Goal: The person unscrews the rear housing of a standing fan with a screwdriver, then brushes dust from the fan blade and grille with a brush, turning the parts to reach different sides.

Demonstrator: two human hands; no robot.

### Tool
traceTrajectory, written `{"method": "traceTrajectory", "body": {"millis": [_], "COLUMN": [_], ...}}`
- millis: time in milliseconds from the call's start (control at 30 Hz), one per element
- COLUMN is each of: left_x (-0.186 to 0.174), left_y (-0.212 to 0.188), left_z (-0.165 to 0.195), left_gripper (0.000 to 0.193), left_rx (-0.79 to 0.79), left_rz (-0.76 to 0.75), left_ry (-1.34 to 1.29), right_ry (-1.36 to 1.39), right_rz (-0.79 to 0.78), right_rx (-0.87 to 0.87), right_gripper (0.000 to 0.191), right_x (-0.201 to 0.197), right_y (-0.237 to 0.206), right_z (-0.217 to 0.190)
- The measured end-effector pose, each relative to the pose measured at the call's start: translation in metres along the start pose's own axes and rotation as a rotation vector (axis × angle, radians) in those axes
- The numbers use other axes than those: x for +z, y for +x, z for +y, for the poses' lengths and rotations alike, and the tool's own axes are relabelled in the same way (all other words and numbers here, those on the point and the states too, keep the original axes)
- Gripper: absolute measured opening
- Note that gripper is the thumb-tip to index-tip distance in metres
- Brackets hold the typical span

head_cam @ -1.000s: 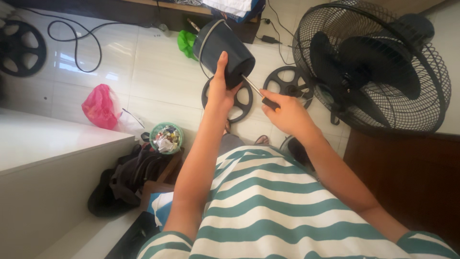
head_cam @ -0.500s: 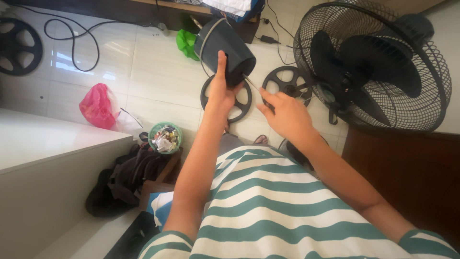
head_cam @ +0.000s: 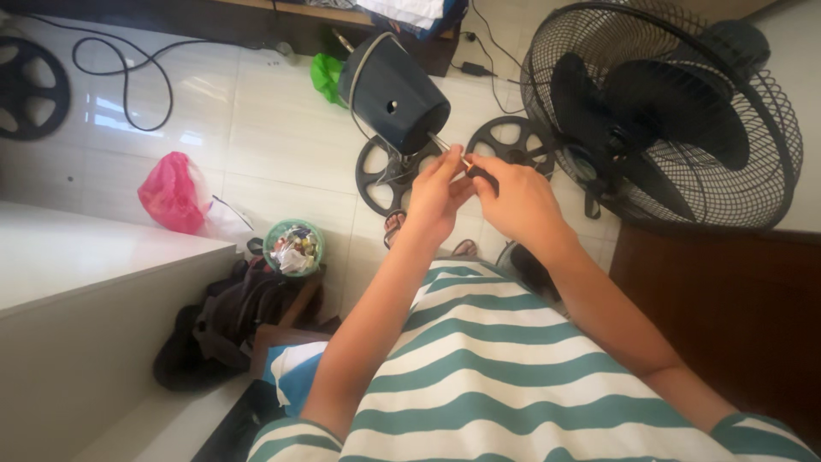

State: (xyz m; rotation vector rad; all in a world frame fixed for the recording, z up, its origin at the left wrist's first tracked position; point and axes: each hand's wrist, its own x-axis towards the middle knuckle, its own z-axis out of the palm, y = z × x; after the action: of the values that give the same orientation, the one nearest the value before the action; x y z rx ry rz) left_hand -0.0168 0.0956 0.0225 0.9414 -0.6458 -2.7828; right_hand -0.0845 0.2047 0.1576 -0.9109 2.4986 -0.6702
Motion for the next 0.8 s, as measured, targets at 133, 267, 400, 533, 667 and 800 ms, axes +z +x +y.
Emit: {"method": "traceTrajectory", "body": {"millis": [133, 267, 400, 533, 667, 800], "left_x": [0.003, 0.0, -0.006, -0.014, -0.017, -0.009], "left_y": [0.007, 0.007, 0.012, 0.018, 0.02, 0.021], "left_z": [0.006, 0.005, 0.002, -0.002, -0.012, -0.026], "left_gripper": [0.041, 0.037, 0.035, 0.033, 0.034, 0.034], "left_rx": [0.059, 0.048, 0.034, 0.043, 0.021, 0.032], "left_rz": [0.074, 0.079, 0.029, -0.012, 0.053, 0.031], "left_ry": [0.072, 0.068, 0.1, 0.079, 0.091, -0.021], "right_ry": [-0.06, 0.015, 0.311, 0.824, 1.229, 1.246], "right_rz": [0.012, 0.071, -0.083, -0.404, -0.506, -0.495], "right_rx": [0.019, -0.121, 0.103, 0.469, 0.539, 0.474], "right_gripper": [0.039, 0.048, 0.051, 0.058, 0.061, 0.055], "right_x": [0.001, 0.002, 0.003, 0.006, 0.017, 0.036], "right_y": [0.0, -0.003, -0.012, -0.027, -0.043, -0.054], "right_z": [0.0, 0.013, 0.036, 0.059, 0.077, 0.092]}}
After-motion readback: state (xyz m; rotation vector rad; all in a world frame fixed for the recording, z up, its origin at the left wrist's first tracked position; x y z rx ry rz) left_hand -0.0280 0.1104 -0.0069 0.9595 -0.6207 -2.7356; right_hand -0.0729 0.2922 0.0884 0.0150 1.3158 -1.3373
